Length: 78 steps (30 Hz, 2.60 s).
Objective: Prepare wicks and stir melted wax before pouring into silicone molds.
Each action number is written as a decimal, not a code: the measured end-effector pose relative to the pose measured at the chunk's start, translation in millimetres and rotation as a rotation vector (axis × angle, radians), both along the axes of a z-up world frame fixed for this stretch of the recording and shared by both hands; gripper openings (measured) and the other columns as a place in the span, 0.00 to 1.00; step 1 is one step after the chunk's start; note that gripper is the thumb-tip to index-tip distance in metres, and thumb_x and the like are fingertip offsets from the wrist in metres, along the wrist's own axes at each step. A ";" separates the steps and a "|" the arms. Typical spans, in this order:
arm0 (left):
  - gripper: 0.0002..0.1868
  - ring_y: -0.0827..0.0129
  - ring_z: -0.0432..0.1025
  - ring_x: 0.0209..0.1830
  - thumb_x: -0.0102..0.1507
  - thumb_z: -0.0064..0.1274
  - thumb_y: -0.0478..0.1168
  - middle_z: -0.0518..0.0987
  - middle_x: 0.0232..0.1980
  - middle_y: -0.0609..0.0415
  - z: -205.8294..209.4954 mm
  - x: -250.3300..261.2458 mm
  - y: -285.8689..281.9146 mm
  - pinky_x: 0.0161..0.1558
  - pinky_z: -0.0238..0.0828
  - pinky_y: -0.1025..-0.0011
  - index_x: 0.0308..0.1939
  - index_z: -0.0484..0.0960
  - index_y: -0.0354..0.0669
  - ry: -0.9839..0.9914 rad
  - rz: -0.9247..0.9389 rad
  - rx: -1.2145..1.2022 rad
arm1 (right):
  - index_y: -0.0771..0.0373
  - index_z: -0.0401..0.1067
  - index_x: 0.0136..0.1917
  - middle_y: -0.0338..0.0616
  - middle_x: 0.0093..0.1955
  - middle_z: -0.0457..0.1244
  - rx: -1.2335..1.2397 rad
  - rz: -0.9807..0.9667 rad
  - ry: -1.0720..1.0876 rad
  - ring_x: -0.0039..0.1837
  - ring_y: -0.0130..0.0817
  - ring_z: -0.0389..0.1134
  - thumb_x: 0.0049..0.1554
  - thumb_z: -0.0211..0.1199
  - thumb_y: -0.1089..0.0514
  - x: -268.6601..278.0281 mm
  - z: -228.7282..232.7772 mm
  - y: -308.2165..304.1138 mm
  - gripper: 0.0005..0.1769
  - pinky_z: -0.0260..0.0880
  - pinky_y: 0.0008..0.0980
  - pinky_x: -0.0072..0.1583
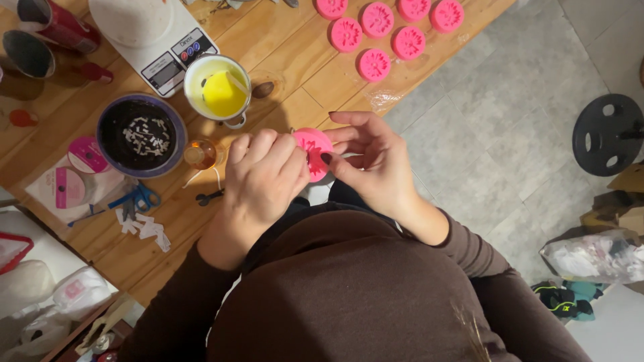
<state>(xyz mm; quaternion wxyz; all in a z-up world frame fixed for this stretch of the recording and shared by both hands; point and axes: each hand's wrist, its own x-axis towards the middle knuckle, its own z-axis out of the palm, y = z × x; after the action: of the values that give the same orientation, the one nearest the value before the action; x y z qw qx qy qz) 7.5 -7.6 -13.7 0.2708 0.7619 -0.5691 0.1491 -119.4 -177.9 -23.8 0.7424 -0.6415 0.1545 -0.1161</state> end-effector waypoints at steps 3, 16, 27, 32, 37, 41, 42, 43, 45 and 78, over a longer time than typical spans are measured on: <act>0.07 0.65 0.70 0.42 0.59 0.63 0.39 0.74 0.38 0.60 2.6 -0.2 0.4 0.45 0.59 0.64 0.34 0.79 0.47 0.021 0.018 -0.066 | 0.71 0.61 0.71 0.46 0.60 0.67 0.004 -0.029 0.042 0.59 0.29 0.71 0.55 0.62 0.76 2.5 8.1 0.8 0.32 0.77 0.32 0.61; 0.11 0.60 0.72 0.44 0.56 0.66 0.37 0.78 0.44 0.56 2.2 -7.5 7.1 0.49 0.66 0.60 0.40 0.82 0.44 0.188 0.157 -0.188 | 0.74 0.67 0.69 0.49 0.63 0.69 0.259 0.054 -0.043 0.64 0.33 0.71 0.58 0.60 0.78 6.7 -33.4 -4.2 0.25 0.72 0.34 0.69; 0.13 0.62 0.75 0.43 0.56 0.72 0.35 0.79 0.44 0.52 -8.3 -14.7 0.1 0.46 0.73 0.68 0.43 0.86 0.42 0.657 0.311 -0.340 | 0.75 0.66 0.70 0.49 0.63 0.68 0.178 0.047 -0.073 0.66 0.33 0.70 0.57 0.59 0.79 2.6 -17.1 6.3 0.28 0.72 0.36 0.70; 0.10 0.62 0.74 0.44 0.58 0.70 0.32 0.79 0.43 0.53 -11.1 -14.6 -0.6 0.46 0.71 0.67 0.42 0.88 0.42 0.619 0.286 -0.345 | 0.75 0.67 0.70 0.50 0.63 0.69 0.242 0.051 -0.072 0.65 0.33 0.71 0.57 0.59 0.79 3.0 -18.2 3.3 0.27 0.71 0.36 0.70; 0.09 0.61 0.73 0.43 0.57 0.70 0.32 0.78 0.41 0.55 -5.1 -11.1 -10.6 0.44 0.70 0.65 0.39 0.87 0.42 0.517 0.240 -0.300 | 0.75 0.68 0.69 0.51 0.62 0.70 0.304 -0.002 -0.045 0.64 0.34 0.72 0.58 0.59 0.77 -0.3 -24.2 -2.3 0.25 0.72 0.34 0.68; 0.09 0.58 0.70 0.45 0.58 0.67 0.31 0.78 0.43 0.54 -6.2 -10.3 -29.5 0.48 0.68 0.61 0.39 0.84 0.40 0.403 0.135 -0.233 | 0.75 0.68 0.68 0.50 0.61 0.69 0.320 -0.054 -0.025 0.63 0.34 0.72 0.58 0.60 0.77 -7.1 -28.5 -13.8 0.24 0.72 0.36 0.68; 0.08 0.57 0.70 0.46 0.59 0.66 0.32 0.78 0.44 0.54 -6.6 -10.1 -36.5 0.50 0.67 0.60 0.40 0.83 0.40 0.373 0.128 -0.190 | 0.75 0.68 0.68 0.50 0.61 0.69 0.342 -0.058 -0.035 0.63 0.34 0.71 0.58 0.60 0.77 -8.7 -29.3 -18.9 0.24 0.72 0.37 0.69; 0.08 0.57 0.70 0.46 0.59 0.66 0.32 0.78 0.44 0.54 -8.8 -10.1 -45.1 0.50 0.67 0.60 0.40 0.83 0.40 0.377 0.111 -0.192 | 0.75 0.68 0.68 0.50 0.61 0.69 0.337 -0.074 -0.036 0.63 0.34 0.71 0.58 0.60 0.77 -11.4 -30.6 -25.0 0.24 0.72 0.37 0.69; 0.06 0.58 0.71 0.48 0.61 0.63 0.35 0.78 0.44 0.55 -14.3 -10.7 -64.4 0.50 0.64 0.59 0.41 0.82 0.43 0.335 0.084 -0.112 | 0.73 0.66 0.68 0.49 0.62 0.69 0.372 -0.085 -0.070 0.64 0.34 0.71 0.59 0.60 0.76 -16.3 -34.1 -39.9 0.24 0.72 0.38 0.69; 0.07 0.53 0.74 0.48 0.59 0.60 0.34 0.80 0.48 0.52 -81.2 -60.0 -223.2 0.48 0.71 0.59 0.41 0.82 0.41 0.648 0.647 -0.060 | 0.61 0.77 0.60 0.56 0.54 0.67 -1.250 -0.083 0.125 0.52 0.55 0.70 0.59 0.67 0.58 115.4 -227.2 -451.1 0.16 0.72 0.47 0.53</act>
<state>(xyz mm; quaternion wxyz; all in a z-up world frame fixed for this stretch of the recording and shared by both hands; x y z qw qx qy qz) -52.4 -230.7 -94.9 0.3963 0.8996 -0.1834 -0.0039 -4.0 -629.0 -251.0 0.2114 -0.9533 0.1250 -0.1755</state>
